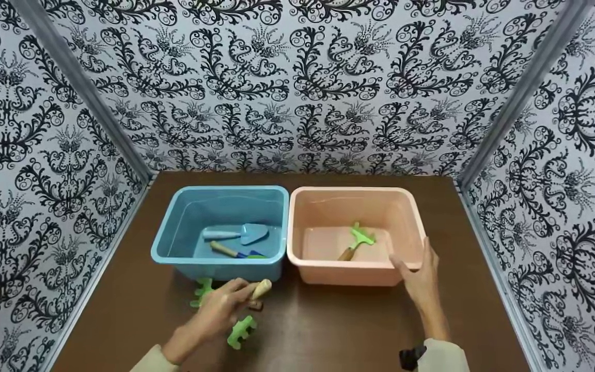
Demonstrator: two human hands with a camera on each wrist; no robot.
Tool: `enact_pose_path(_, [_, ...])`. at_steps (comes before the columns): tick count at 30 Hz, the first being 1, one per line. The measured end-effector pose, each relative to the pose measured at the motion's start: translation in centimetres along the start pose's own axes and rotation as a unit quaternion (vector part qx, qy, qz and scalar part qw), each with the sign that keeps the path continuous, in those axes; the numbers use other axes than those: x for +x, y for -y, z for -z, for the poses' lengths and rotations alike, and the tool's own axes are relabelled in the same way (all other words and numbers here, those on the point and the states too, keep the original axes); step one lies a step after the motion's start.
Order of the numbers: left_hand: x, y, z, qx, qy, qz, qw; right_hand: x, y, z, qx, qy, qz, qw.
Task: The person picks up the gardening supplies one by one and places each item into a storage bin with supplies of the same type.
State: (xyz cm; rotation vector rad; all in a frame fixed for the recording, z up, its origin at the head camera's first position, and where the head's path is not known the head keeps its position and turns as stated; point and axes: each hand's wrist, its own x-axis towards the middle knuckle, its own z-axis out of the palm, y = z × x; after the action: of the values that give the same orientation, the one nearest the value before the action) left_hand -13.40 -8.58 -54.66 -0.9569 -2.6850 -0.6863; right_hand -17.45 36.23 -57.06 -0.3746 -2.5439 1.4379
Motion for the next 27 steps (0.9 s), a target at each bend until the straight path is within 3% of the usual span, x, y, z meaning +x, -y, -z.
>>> enact_pose_path(11, [2.0, -2.2, 0.1, -0.026, 0.014, -0.003, 0.9995, 0.1, 0.0, 0.0, -0.002, 0.009, -0.006, 0.9999])
enact_pose_path(18, [2.5, -3.0, -0.1, -0.022, -0.044, -0.002, 0.9988, 0.1, -0.1, 0.2, 0.007, 0.022, -0.011, 0.9997])
enact_pose_path(27, [3.8, -5.1, 1.0, -0.079, -0.006, -0.011, 0.9968, 0.0, -0.2, 0.0, 0.002, 0.013, -0.021, 0.9997])
